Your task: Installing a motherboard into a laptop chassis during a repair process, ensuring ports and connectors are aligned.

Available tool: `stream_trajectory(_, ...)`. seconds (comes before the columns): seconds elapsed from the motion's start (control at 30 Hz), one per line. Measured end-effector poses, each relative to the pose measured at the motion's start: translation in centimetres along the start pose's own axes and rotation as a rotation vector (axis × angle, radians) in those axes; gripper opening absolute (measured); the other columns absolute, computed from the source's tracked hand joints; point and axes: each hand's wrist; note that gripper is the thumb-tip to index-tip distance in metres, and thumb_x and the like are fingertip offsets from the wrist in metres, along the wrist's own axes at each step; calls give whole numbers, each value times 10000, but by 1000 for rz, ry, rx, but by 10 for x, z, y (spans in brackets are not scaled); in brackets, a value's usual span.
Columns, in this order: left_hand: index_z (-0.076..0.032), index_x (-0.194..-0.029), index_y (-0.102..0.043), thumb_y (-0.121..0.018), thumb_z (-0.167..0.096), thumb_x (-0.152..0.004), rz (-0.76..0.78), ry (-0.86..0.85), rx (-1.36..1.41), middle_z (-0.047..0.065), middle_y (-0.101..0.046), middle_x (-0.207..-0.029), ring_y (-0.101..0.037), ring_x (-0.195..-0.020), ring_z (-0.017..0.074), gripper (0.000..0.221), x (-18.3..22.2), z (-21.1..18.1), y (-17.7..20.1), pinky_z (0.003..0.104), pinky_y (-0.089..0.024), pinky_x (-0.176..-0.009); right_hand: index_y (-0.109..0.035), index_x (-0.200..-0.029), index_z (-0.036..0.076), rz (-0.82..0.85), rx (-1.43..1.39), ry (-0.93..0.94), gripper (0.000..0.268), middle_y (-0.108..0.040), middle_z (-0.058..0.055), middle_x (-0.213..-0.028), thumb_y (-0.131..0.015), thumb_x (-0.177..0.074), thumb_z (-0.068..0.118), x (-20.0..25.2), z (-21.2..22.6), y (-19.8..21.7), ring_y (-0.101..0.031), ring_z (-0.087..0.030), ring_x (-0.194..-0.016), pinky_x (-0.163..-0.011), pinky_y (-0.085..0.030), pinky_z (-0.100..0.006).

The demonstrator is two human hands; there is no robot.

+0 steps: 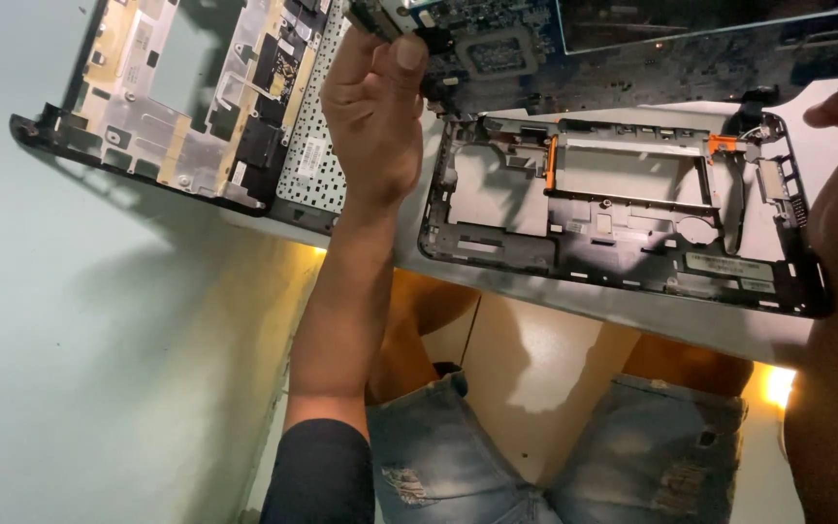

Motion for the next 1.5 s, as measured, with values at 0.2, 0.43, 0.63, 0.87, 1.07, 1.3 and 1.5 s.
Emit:
stream_trajectory(0.2,-143,-1317,-693,-703,-300,-1100,1,-12,41,-44,-643,-1005,-523,-942,109,268,2,9,4,317,-450,-886,-535,-1281,-51,71,205,110,587,-617,-178,-1227,-206,-1438,410,4,19,0,-612,-330,-1203,-1238,-453,-543)
stream_trajectory(0.43,-152,-1356,-654,-671,-289,-1124,40,-38,-40,4,-754,-1166,-709,-1115,158,270,2,3,4,330,-603,-980,-528,-1120,160,11,-93,-120,522,-569,18,-1194,-398,-1265,644,-5,-15,-5,-544,-148,-1190,-1288,-383,-439)
stream_trajectory(0.63,-151,-1418,-625,-652,-308,-1147,94,-39,-70,43,-762,-1273,-738,-1176,178,314,2,0,6,332,-598,-980,-439,-1401,173,169,-303,43,472,-475,-22,-1298,-362,-1219,601,-3,-52,12,-545,-215,-1200,-1210,-483,-365)
stream_trajectory(0.87,-130,-1425,-610,-706,-139,-1119,180,-23,41,56,-732,-1329,-700,-1298,218,321,3,-10,0,393,-596,-1146,-430,-1453,90,135,-263,100,239,-487,-126,-1401,-339,-1234,117,-1,-29,9,-501,-275,-1309,-1239,-453,-430)
stream_trajectory(1.07,-133,-1406,-626,-716,-149,-1107,155,-16,-12,36,-744,-1269,-713,-1221,170,313,4,-11,1,342,-606,-1061,-466,-1388,88,55,-262,51,150,-512,-97,-1365,-395,-1293,178,-5,-19,1,-517,-243,-1289,-1240,-465,-405)
stream_trajectory(1.3,-124,-1333,-655,-746,-175,-1064,104,-13,-111,9,-732,-1021,-667,-997,117,288,6,-8,2,301,-575,-903,-476,-1470,118,46,-280,31,230,-525,-100,-1410,-423,-1306,272,-4,-9,1,-524,-250,-1333,-1258,-489,-407)
stream_trajectory(1.5,-200,-1242,-648,-676,-241,-1100,208,-114,-231,57,-756,-1198,-809,-1038,172,150,20,-13,4,242,-711,-670,-515,-1503,186,39,-472,-26,614,-527,-46,-1591,-430,-1097,639,-6,-20,8,-568,-197,-1172,-1038,-518,-330)
Point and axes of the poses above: each hand's wrist, its own x-axis away from the middle knuckle, its own y-axis out of the back of the hand, z = x × y
